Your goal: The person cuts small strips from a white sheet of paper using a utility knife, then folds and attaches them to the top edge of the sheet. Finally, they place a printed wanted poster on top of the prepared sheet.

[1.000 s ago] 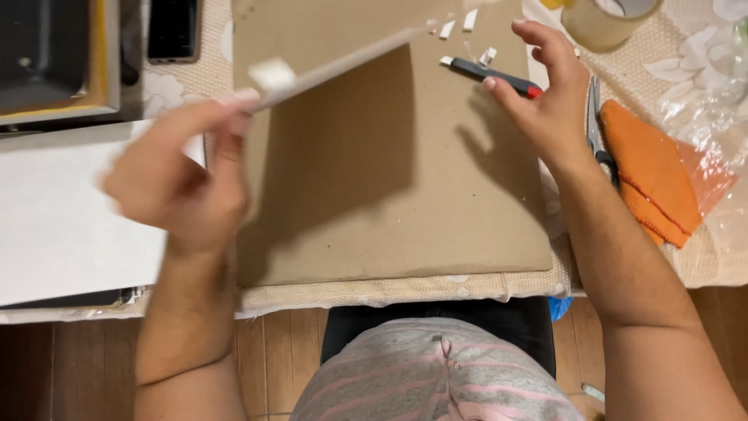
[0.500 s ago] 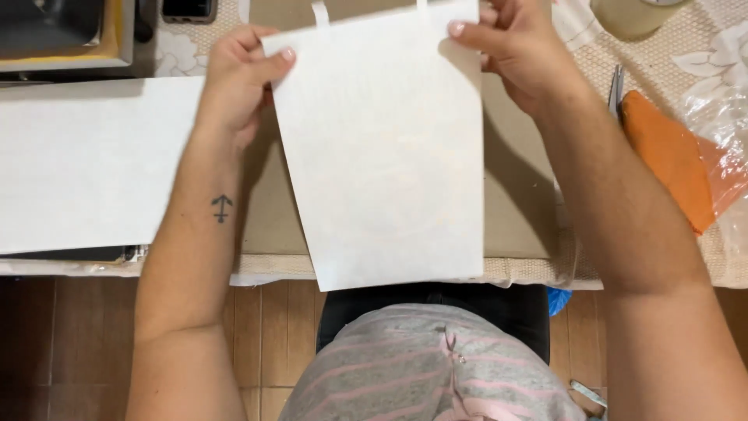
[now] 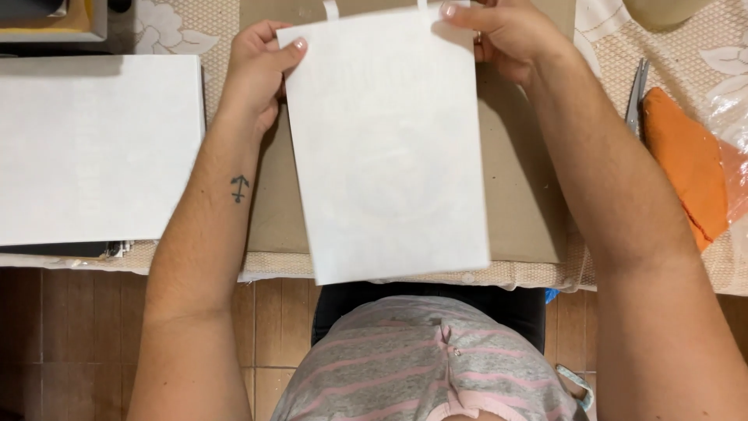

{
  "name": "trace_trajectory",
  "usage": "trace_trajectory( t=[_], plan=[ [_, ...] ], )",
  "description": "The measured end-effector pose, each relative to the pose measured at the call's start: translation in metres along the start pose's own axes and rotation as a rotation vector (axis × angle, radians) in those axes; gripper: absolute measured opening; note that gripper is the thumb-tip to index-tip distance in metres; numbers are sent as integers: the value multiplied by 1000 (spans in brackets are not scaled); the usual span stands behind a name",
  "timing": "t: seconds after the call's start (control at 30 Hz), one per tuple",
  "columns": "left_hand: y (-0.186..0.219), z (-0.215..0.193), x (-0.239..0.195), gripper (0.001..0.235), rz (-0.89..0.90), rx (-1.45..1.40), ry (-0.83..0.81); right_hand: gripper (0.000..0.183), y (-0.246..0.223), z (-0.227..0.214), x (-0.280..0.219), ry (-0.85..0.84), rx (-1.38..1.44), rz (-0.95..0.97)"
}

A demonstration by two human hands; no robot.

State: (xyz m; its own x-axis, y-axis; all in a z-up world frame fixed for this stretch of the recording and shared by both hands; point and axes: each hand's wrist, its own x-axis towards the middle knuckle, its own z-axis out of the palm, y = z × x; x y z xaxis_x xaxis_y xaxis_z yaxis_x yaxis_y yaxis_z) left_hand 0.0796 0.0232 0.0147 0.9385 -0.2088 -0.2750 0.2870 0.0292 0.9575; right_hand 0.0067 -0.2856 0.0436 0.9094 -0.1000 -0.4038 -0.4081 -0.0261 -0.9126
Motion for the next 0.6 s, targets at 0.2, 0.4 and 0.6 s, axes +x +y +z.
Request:
trace_trajectory(
  t=[0.2, 0.4, 0.6],
  plan=[
    [22, -5, 3, 16, 39, -107, 128, 61, 32, -4, -66, -229, 165, 188],
    [26, -4, -1, 20, 60, 107, 25, 67, 39, -7, -116, -421, 51, 224],
    [-3, 9, -8, 17, -6, 198, -29, 55, 20, -2, -59, -70, 52, 26]
  ],
)
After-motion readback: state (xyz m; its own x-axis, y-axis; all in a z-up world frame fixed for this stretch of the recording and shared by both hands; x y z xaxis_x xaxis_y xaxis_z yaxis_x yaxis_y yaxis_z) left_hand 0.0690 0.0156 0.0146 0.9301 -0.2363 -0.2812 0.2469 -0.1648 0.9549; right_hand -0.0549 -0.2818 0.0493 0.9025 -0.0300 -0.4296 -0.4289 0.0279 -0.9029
